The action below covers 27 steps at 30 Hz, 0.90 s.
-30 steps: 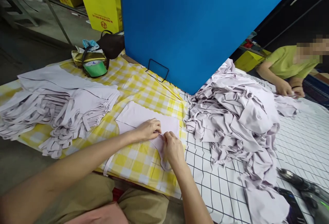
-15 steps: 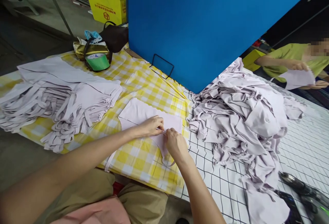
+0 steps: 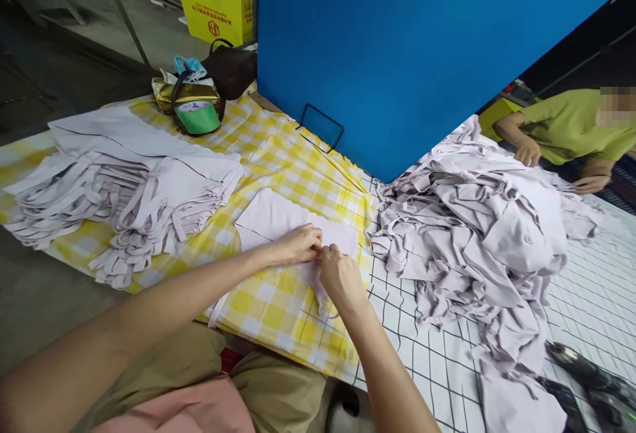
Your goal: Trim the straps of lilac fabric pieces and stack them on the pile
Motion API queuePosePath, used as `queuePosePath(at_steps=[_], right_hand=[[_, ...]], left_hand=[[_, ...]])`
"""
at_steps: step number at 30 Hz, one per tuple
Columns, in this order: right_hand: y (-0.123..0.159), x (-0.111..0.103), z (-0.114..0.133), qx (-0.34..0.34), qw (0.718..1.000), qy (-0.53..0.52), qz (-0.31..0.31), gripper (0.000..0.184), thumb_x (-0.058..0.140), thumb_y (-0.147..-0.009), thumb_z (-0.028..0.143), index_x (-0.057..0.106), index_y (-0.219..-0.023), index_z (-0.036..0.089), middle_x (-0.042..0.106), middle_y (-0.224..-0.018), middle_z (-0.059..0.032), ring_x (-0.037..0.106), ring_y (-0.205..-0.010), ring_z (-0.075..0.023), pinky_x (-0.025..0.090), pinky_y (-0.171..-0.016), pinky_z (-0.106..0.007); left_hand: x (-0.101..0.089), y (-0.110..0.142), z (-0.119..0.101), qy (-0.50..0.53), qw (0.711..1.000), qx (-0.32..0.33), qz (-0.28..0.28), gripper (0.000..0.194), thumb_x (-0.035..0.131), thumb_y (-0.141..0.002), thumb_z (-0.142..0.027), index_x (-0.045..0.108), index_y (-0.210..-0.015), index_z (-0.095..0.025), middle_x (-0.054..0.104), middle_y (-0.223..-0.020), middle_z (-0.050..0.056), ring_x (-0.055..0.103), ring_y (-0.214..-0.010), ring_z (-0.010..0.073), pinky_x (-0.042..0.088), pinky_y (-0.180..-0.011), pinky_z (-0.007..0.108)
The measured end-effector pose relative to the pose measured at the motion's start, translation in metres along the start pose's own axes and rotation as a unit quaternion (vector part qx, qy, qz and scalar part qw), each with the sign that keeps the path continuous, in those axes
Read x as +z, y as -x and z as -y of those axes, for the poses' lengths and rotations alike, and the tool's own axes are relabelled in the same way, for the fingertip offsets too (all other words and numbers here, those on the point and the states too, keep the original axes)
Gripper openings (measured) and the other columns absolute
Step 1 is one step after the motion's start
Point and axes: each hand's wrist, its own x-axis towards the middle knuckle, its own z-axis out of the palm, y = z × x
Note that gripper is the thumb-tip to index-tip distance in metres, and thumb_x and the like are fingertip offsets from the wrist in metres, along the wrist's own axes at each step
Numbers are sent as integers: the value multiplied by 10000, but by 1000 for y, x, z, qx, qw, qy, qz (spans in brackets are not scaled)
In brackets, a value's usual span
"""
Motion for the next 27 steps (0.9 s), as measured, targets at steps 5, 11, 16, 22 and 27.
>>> queuePosePath(at_steps=[5, 11, 16, 22, 27], right_hand=[[0, 1, 6, 13, 1000, -18, -14, 181, 425, -882, 170, 598, -931, 155, 604, -863, -70, 595, -611, -159, 252, -481, -266], [9, 6, 4, 63, 995, -64, -42, 174, 423, -884, 198, 581, -816, 168, 590, -704, -36, 525, -546, -143, 226, -491, -254], [47, 16, -3, 155, 884, -435, -66, 319, 475, -828, 455, 466, -633, 202, 352, -472, 64, 336, -454, -109, 232, -472, -226], [107, 28, 14, 212, 752, -616, -97, 409, 544, -744, 571, 527, -613, 184, 453, -569, 27, 412, -563, -127, 315, -530, -231], [134, 50, 28, 210, 790, -561, -133, 381, 516, -779, 547, 601, -656, 196, 555, -777, -43, 524, -784, -208, 411, -668, -287]], left_hand=[[4, 0, 0, -9, 1000, -9, -5, 136, 543, -756, -95, 668, -714, -128, 632, -811, 58, 524, -832, 183, 406, -757, 267], [3, 1, -3, -12, 1000, -19, -6, 126, 559, -753, -129, 678, -712, -137, 629, -827, 54, 518, -845, 191, 408, -748, 271], [-1, 9, 0, 6, 1000, 11, -1, 113, 614, -725, -164, 703, -793, -157, 619, -876, 37, 519, -869, 174, 404, -806, 252], [-7, 16, -7, 17, 1000, -5, 5, 192, 520, -800, -130, 709, -810, -160, 617, -910, 34, 524, -882, 156, 393, -844, 243], [-4, 16, -17, -4, 999, -50, -14, 207, 515, -834, -158, 713, -776, -138, 622, -904, 53, 520, -895, 182, 403, -851, 280]])
